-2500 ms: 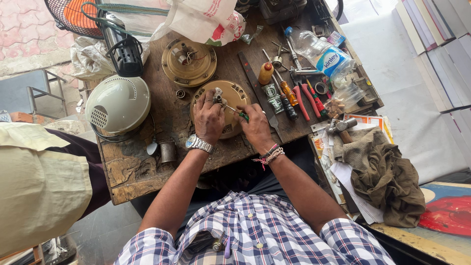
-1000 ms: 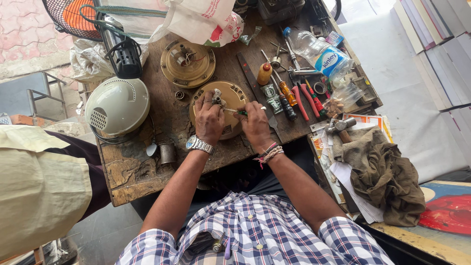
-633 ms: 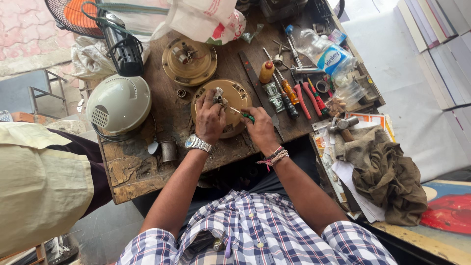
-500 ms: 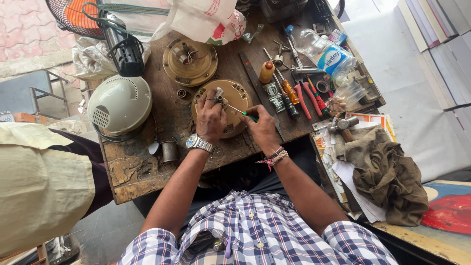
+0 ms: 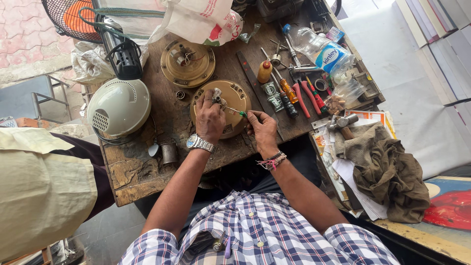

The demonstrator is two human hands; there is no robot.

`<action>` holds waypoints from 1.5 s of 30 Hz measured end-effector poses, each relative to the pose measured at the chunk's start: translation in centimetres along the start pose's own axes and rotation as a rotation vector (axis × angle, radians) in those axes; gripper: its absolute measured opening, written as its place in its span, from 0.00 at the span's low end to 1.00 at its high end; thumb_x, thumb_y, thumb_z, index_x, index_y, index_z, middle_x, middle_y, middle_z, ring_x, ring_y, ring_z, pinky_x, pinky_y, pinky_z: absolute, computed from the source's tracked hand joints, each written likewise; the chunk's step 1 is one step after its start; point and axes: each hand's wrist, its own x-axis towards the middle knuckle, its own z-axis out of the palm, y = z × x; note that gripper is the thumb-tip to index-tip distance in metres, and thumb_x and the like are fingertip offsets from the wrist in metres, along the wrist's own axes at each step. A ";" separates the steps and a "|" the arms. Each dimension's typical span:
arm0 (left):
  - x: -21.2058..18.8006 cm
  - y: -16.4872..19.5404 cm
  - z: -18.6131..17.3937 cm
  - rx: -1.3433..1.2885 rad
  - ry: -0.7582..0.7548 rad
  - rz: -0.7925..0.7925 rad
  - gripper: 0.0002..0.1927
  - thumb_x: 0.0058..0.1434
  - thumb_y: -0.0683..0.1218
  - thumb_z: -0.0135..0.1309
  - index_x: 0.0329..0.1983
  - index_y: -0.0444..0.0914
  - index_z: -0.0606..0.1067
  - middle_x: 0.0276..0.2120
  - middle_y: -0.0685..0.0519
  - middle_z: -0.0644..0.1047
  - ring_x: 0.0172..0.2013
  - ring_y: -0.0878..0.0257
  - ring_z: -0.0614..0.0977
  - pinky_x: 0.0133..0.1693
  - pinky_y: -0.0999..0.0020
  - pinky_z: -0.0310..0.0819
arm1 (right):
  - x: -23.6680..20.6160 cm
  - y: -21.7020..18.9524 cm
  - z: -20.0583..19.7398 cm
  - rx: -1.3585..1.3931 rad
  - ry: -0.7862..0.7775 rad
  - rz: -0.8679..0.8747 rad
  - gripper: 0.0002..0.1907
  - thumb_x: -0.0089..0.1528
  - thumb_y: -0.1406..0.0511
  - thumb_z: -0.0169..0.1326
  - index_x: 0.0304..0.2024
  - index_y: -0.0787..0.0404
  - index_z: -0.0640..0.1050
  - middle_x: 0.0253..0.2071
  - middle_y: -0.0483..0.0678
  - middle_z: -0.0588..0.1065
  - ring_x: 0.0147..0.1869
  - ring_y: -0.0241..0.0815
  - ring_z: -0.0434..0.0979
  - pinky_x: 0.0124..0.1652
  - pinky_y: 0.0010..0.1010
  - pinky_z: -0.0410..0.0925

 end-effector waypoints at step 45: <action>-1.0 0.4 -0.1 0.009 -0.002 0.006 0.05 0.54 0.36 0.59 0.33 0.29 0.80 0.62 0.38 0.73 0.61 0.39 0.72 0.59 0.49 0.72 | -2.3 -1.9 0.5 -0.210 0.016 -0.093 0.12 0.63 0.68 0.61 0.48 0.68 0.81 0.35 0.48 0.81 0.34 0.32 0.80 0.34 0.24 0.78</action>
